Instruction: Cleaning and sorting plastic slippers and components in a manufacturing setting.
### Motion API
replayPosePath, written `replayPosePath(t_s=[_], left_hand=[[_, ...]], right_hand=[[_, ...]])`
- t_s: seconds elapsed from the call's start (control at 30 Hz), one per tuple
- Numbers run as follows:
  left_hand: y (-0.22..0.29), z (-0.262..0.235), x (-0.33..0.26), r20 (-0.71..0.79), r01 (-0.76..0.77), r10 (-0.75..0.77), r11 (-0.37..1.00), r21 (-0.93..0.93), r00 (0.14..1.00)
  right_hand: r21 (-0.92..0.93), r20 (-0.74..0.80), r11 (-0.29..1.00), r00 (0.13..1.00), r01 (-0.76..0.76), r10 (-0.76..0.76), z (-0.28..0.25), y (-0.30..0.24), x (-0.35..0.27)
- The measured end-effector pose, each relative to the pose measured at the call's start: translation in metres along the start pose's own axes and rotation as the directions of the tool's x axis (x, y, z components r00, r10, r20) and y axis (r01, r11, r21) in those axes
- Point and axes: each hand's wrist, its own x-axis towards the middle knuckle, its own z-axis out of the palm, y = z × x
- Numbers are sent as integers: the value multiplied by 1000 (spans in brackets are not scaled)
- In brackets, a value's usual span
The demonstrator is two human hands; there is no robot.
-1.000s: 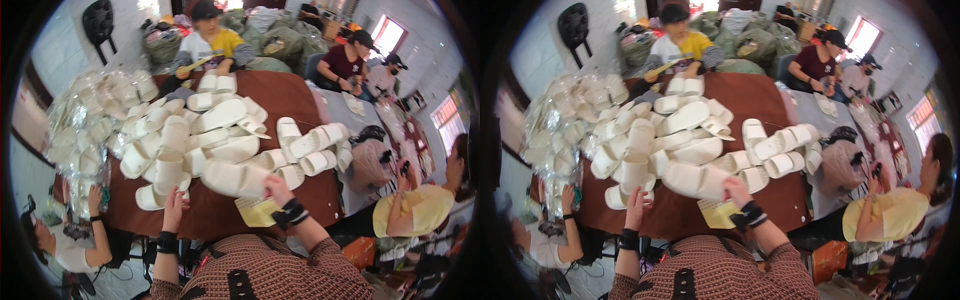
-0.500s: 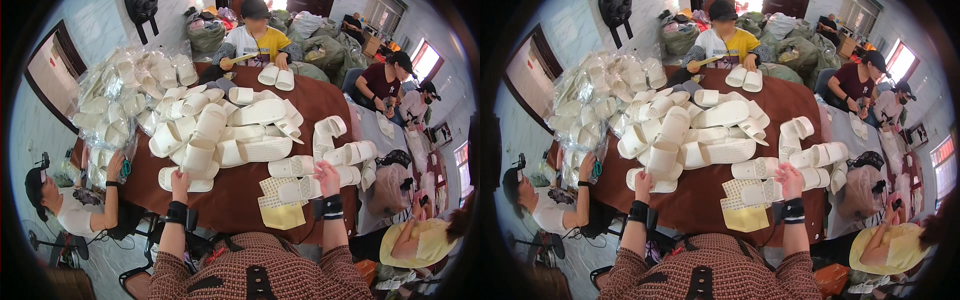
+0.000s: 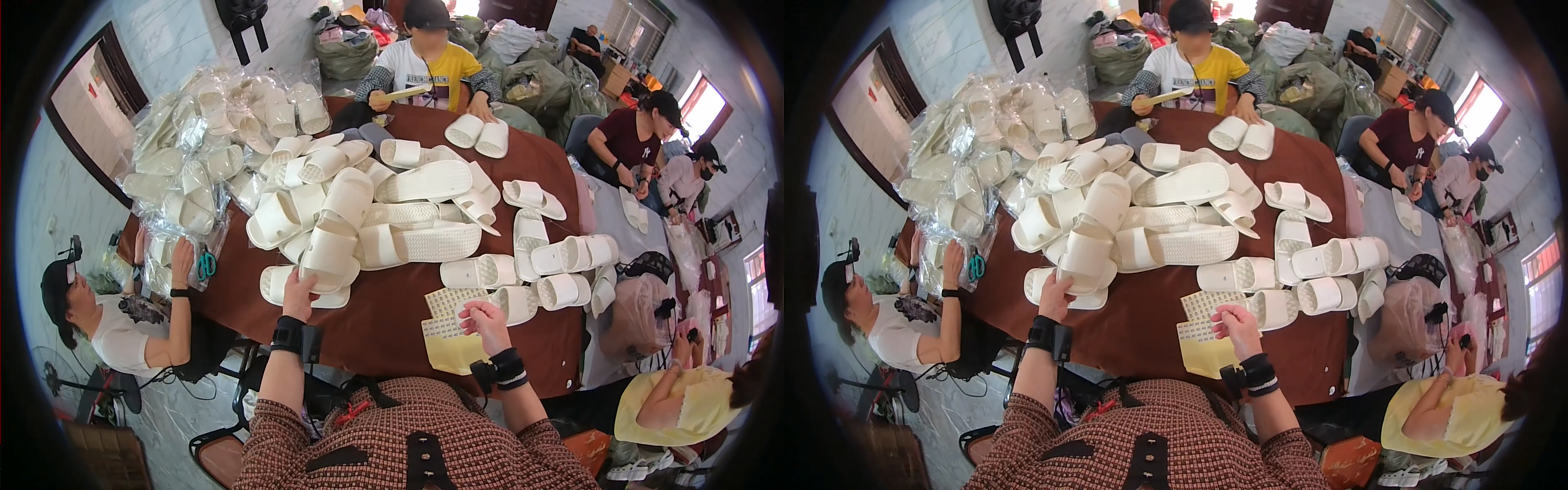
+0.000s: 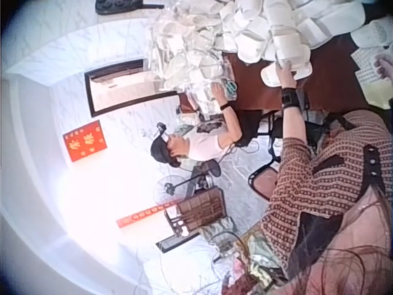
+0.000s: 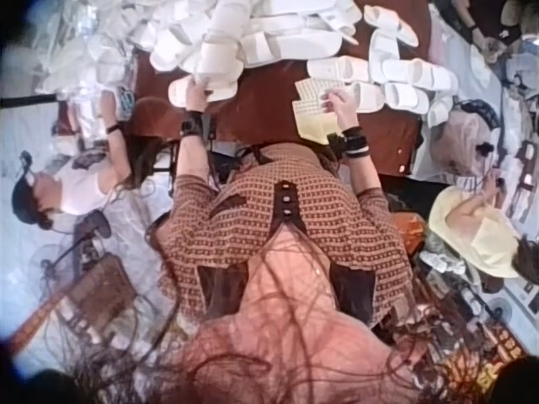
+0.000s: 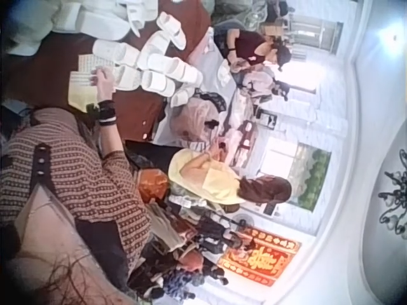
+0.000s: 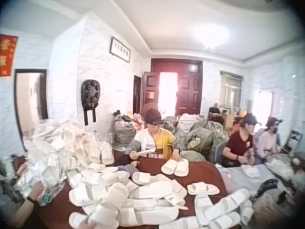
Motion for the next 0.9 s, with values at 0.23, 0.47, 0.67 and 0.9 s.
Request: replayPosePath(t_s=[0.23,0.47,0.67,0.9], left_hand=[[-12,-1,4,155,58,-44,995,-84,987],[24,-19,-41,292,66,17,960,-273,956],[22,-75,-76,387,147,-28,949,-280,922],[11,-73,-94,580,277,-155,952,-128,800]], right_hand=[[-65,139,998,990,-18,27,36,-8,1],[-80,173,996,984,-27,40,41,-16,0],[-94,215,995,976,-18,38,49,-19,9],[94,171,996,985,4,-20,68,-8,32]])
